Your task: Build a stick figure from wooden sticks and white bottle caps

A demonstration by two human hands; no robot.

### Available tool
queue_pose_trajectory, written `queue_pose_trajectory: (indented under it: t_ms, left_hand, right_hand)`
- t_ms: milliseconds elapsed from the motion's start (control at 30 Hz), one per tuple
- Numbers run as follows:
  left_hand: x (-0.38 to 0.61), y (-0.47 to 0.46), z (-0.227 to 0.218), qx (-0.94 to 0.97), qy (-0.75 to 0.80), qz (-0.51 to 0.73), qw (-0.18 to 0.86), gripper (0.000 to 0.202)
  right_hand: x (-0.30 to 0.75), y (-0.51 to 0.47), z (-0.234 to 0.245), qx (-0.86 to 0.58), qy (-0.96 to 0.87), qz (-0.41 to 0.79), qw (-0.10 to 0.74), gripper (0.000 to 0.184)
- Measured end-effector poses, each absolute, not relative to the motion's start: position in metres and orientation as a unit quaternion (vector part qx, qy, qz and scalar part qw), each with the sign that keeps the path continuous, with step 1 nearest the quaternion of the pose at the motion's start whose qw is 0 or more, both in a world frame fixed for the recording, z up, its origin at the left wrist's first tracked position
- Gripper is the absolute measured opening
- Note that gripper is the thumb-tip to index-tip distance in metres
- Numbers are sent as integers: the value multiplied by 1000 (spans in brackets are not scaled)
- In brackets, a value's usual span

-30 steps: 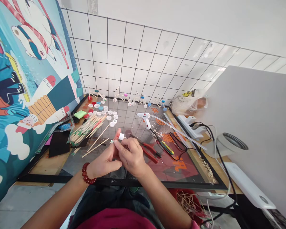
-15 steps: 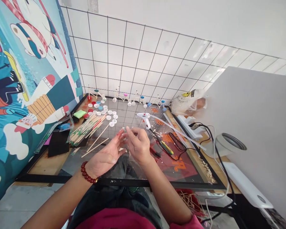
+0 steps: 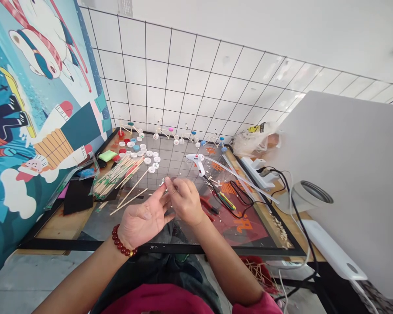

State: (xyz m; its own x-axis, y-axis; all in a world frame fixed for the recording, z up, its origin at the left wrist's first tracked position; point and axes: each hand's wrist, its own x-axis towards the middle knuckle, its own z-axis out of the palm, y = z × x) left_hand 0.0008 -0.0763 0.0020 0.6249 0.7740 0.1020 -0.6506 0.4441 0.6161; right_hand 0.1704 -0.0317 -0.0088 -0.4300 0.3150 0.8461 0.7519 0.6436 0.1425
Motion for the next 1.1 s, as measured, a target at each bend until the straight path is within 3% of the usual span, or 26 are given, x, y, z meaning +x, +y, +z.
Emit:
queue_pose_trajectory:
  t_ms: [167, 333, 500, 667, 767, 867, 967, 1100]
  left_hand:
    - [-5, -75, -18, 508, 215, 421, 720, 110]
    - [-11, -72, -20, 638, 315, 426, 559, 110]
    - [-12, -74, -22, 676, 345, 419, 498, 105]
    - [-11, -75, -27, 644, 334, 433, 535, 103]
    - [-9, -73, -21, 556, 281, 460, 632, 108]
    - [-5, -73, -8, 407, 196, 475, 755, 99]
    - [-1, -79, 8, 298, 116, 452, 833, 87]
    - [4, -86, 12, 249, 76, 440, 859, 84]
  right_hand:
    - [173, -39, 1, -352, -768, -253, 471, 62]
    - [163, -57, 0, -268, -858, -226, 375, 47]
    - [167, -48, -3, -301, -832, -249, 395, 39]
    - [174, -37, -1, -343, -808, -261, 401, 38]
    - [171, -40, -3, -364, -780, -262, 438, 50]
    - [162, -49, -8, -322, -799, -256, 440, 57]
    - [155, -53, -15, -295, -820, -249, 422, 52]
    - [162, -43, -18, -347, -808, -249, 407, 44]
